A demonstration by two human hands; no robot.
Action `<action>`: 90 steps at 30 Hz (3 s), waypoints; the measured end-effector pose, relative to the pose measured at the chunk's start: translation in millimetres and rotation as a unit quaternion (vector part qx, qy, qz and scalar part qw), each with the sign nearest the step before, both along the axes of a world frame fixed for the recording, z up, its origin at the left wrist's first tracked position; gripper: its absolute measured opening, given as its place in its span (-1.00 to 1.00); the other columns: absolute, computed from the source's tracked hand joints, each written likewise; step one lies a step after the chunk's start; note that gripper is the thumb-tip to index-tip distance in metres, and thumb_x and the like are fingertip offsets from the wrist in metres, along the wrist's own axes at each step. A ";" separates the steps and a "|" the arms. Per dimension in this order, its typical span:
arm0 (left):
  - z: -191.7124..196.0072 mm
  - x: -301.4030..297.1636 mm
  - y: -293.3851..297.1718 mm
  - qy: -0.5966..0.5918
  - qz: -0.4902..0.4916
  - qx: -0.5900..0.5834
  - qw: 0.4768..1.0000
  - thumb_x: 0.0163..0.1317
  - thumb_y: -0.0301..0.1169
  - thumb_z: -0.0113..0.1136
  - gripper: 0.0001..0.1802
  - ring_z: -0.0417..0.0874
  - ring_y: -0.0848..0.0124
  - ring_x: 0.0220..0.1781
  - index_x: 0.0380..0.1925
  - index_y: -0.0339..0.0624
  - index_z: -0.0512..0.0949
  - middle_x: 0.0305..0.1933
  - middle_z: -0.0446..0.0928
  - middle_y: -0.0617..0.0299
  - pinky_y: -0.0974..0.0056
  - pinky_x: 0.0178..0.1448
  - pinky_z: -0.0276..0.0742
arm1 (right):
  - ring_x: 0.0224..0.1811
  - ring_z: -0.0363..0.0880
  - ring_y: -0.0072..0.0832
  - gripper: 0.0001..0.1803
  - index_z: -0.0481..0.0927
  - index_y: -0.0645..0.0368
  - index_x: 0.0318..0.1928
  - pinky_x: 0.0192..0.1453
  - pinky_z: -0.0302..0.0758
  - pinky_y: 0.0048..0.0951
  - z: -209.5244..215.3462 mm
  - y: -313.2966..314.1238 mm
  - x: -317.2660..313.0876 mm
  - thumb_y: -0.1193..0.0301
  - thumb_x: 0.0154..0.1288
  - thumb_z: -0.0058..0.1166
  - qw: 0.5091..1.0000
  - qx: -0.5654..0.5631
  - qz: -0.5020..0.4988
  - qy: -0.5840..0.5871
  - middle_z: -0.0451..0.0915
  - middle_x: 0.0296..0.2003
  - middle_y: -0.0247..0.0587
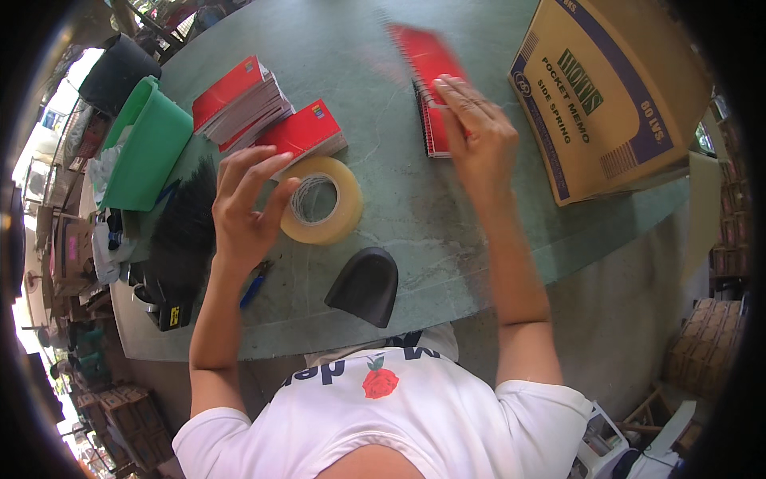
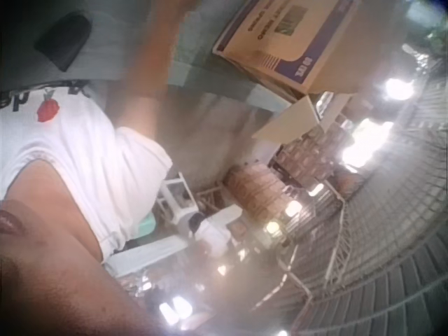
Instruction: The person inserts a metal spiral coil into the punched holes of red notebooks and trims the excess wire using a pair of pliers.
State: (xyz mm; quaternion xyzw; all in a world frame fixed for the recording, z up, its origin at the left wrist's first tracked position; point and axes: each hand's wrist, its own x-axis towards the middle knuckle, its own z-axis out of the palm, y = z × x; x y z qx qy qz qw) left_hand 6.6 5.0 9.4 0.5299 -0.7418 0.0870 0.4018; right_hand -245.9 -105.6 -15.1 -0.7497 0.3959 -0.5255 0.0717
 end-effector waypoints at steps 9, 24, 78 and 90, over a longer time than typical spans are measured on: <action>-50.0 21.4 27.6 0.051 0.011 0.141 0.989 0.05 -0.50 0.32 -0.82 0.56 0.19 -0.08 -0.29 -0.19 0.63 -0.18 0.57 0.11 0.21 -0.06 0.50 | 0.18 0.46 -0.19 -0.70 0.64 0.15 -0.05 0.30 0.33 -0.21 -93.9 -15.8 -42.8 0.32 0.24 0.11 0.974 0.062 -0.026 0.215 0.57 0.02 -0.09; -114.8 149.0 4.7 -0.018 0.417 0.265 0.869 0.23 -0.33 0.05 -0.79 0.65 -0.01 -0.26 -0.35 -0.28 0.54 -0.30 0.58 -0.09 0.07 -0.19 0.57 | -0.02 0.58 -0.19 -0.77 0.64 0.21 -0.16 0.06 0.50 -0.28 -50.5 -21.6 3.0 0.43 0.15 0.17 0.970 0.065 0.028 0.233 0.64 -0.12 -0.12; -40.1 89.7 39.8 0.183 0.067 0.260 0.946 0.05 -0.41 0.36 -0.75 0.53 0.43 -0.40 -0.28 -0.27 0.57 -0.38 0.52 0.16 0.34 -0.29 0.44 | -0.25 0.58 -0.30 -0.83 0.56 0.07 -0.24 -0.17 0.41 -0.28 -15.1 47.1 167.8 0.45 0.10 0.13 0.931 0.014 0.284 0.229 0.59 -0.40 -0.29; -26.9 65.9 70.5 -0.097 0.071 0.279 0.953 -0.12 -0.36 0.43 -0.50 0.47 0.13 -0.12 -0.10 -0.15 0.52 -0.20 0.46 0.09 0.14 0.02 0.40 | -0.25 0.55 -0.20 -0.81 0.53 0.15 -0.20 -0.14 0.44 -0.23 -17.7 40.4 173.8 0.36 0.21 0.13 0.939 0.054 0.301 0.159 0.57 -0.35 -0.22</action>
